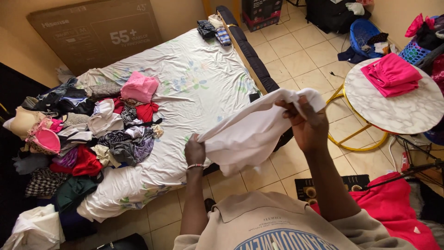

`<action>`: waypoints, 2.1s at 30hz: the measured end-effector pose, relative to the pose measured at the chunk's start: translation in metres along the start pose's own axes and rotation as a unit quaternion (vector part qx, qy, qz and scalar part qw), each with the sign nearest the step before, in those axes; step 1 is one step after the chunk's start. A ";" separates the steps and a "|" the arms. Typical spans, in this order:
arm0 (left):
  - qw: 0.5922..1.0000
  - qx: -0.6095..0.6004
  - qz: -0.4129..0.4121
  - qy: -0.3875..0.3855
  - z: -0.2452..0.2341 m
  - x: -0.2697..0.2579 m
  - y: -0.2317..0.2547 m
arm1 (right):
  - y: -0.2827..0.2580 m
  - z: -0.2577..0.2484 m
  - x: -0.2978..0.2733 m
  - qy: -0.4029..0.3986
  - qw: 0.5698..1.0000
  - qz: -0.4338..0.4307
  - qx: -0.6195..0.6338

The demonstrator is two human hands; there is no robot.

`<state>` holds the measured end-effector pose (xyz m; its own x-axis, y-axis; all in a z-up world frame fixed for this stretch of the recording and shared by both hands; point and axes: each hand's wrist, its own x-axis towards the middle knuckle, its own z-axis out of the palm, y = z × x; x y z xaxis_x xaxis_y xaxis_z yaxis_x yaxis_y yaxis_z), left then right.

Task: Folding a white polo shirt on a bed.

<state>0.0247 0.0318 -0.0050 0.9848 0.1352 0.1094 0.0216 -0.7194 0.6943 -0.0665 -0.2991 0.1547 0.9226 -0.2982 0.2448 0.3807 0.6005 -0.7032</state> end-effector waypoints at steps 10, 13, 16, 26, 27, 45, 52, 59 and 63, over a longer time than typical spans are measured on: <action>0.988 -0.007 -0.157 0.012 -0.047 -0.001 -0.016 | -0.001 -0.016 0.009 0.043 0.999 -0.025 0.005; 0.979 -0.146 -0.145 0.008 -0.049 0.005 -0.026 | 0.005 -0.025 0.012 0.032 0.999 -0.033 0.004; 0.979 -0.198 -0.052 0.005 -0.049 0.010 -0.033 | 0.003 -0.025 0.014 0.031 0.999 -0.040 0.014; 0.821 -0.432 0.043 -0.372 0.012 -0.028 0.102 | 0.065 -0.005 -0.009 -0.057 0.956 0.209 -0.200; 0.814 -0.417 0.091 -0.394 0.032 -0.032 0.103 | 0.072 -0.006 -0.011 -0.056 0.955 0.235 -0.172; 0.885 -0.267 0.365 -0.113 -0.059 -0.031 0.141 | 0.182 -0.173 0.002 0.090 0.914 0.291 -0.267; 0.909 -0.374 0.086 -0.162 -0.046 0.013 0.036 | 0.191 -0.133 -0.008 -0.009 0.910 0.399 0.110; 0.933 -0.220 -0.144 -0.247 -0.011 0.020 -0.038 | 0.117 -0.072 0.019 -0.128 0.928 0.348 0.033; 0.874 -0.364 -0.108 -0.304 -0.041 -0.023 0.052 | 0.096 -0.014 -0.001 -0.197 0.921 0.283 -0.182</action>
<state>-0.0034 0.0193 0.0572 0.8856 -0.3312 -0.3256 0.3215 -0.0688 0.9444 -0.0321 -0.2513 0.0774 0.9450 0.3219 -0.0576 -0.1489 0.2669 -0.9521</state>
